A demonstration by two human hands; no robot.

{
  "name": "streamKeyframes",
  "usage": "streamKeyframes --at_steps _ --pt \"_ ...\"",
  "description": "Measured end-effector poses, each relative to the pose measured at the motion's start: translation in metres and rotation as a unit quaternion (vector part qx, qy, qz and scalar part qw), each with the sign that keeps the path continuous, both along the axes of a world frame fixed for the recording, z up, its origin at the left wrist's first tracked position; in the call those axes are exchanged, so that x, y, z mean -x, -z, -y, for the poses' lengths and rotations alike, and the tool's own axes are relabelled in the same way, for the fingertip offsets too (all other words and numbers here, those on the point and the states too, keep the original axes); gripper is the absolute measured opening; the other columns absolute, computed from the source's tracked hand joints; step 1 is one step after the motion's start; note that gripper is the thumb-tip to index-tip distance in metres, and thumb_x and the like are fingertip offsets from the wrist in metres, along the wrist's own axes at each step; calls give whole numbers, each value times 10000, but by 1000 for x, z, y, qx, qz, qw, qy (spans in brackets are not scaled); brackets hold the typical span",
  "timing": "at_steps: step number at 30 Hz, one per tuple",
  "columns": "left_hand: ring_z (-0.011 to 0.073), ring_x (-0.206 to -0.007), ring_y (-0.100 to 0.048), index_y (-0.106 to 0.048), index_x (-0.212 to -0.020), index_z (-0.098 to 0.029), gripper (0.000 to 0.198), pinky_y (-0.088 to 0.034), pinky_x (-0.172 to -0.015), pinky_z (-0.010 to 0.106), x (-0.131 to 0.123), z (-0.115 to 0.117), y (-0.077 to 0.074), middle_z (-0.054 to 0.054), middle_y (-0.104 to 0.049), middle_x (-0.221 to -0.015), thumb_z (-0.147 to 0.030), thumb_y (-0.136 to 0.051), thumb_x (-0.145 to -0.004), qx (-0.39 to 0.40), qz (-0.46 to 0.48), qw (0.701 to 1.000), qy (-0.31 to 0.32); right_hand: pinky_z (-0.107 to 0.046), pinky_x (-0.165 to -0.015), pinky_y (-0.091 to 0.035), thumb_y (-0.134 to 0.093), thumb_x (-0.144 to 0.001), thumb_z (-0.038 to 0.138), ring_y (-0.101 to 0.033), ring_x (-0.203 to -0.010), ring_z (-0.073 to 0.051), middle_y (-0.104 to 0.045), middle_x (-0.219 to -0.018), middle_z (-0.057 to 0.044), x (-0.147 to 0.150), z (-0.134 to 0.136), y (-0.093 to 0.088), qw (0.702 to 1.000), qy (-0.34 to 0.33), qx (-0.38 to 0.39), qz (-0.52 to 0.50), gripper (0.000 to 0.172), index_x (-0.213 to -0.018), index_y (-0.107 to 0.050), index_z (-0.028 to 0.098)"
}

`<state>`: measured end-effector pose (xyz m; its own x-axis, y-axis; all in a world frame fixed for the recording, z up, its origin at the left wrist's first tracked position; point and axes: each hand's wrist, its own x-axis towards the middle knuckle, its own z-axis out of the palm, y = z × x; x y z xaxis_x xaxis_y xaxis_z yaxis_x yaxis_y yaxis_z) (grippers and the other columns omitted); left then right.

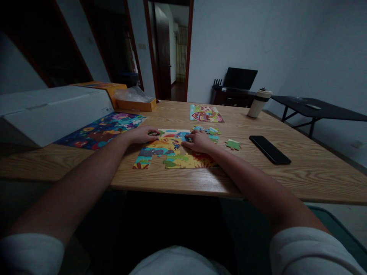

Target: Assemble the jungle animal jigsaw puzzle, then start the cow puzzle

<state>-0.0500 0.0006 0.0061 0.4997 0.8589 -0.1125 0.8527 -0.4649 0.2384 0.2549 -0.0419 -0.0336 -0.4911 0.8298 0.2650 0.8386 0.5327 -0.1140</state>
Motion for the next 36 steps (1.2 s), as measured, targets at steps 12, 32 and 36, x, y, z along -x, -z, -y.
streamKeyframes --at_steps 12,32,36 --pt "312 -1432 -335 -405 -1502 -320 762 -247 -1154 434 -45 26 7 75 -326 -1600 -741 -430 -867 -30 -28 995 90 -393 -871 -531 -605 -883 504 -671 -1050 -282 -688 -1235 -145 -120 -35 -22 949 160 50 -266 496 -1251 -666 176" --pt "282 -1333 -462 -485 -1436 -323 833 -350 -1074 351 -24 48 -15 48 -450 -1529 -745 -619 -731 62 -57 991 105 -352 -920 -482 -692 -820 389 -655 -1076 -297 -695 -1220 -126 -29 -95 -33 977 144 143 68 594 -1376 -604 200" --pt "274 -1203 -570 -540 -1394 -298 742 -412 -985 337 -34 41 -26 63 -588 -1401 -728 -557 -790 66 -81 991 89 -359 -912 -485 -684 -806 436 -654 -1075 -307 -681 -1244 -145 -24 -99 -33 971 171 145 82 660 -1401 -576 170"
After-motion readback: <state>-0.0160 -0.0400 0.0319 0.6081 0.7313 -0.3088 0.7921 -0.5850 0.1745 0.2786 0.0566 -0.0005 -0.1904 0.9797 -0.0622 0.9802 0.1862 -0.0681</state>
